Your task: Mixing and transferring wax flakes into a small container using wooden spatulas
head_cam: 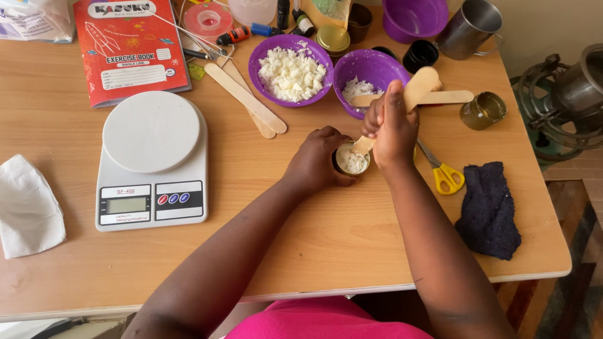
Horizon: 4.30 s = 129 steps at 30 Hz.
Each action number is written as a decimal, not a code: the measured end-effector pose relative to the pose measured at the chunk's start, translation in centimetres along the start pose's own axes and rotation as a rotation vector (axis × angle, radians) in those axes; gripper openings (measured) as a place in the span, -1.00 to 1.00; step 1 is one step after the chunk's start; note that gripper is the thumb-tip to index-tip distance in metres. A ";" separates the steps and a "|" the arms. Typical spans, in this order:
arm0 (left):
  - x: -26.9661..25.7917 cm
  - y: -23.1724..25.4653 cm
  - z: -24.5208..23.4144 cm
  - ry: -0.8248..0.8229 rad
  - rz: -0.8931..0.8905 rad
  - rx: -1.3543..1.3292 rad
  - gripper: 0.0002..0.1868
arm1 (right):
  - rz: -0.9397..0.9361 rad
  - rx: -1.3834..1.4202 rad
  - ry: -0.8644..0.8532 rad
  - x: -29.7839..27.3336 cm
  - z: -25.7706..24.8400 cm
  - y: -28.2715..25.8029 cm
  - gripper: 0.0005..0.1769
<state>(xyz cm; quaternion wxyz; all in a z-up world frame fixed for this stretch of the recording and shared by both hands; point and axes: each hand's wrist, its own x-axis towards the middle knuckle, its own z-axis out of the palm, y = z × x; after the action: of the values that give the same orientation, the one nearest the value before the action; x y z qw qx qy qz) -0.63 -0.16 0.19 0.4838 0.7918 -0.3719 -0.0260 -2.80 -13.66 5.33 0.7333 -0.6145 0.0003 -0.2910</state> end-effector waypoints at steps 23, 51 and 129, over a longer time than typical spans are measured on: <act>12.8 0.2 -1.7 0.402 0.458 0.416 -0.26 | -0.390 -0.474 0.144 1.6 -2.3 -1.6 -0.81; 11.6 2.1 -3.1 0.186 0.514 0.451 -0.52 | -0.476 -0.763 -0.173 1.4 -3.2 -2.3 -0.81; 10.1 2.5 -3.9 0.460 0.304 0.161 -0.26 | -0.093 -0.219 0.404 2.4 -3.5 -1.9 -0.58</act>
<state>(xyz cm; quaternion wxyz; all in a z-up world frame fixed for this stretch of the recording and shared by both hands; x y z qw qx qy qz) 6.80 -4.10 7.41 0.4896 0.7477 -0.3677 0.2568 -2.86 -18.01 7.04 0.6332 -0.6190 0.1501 -0.4397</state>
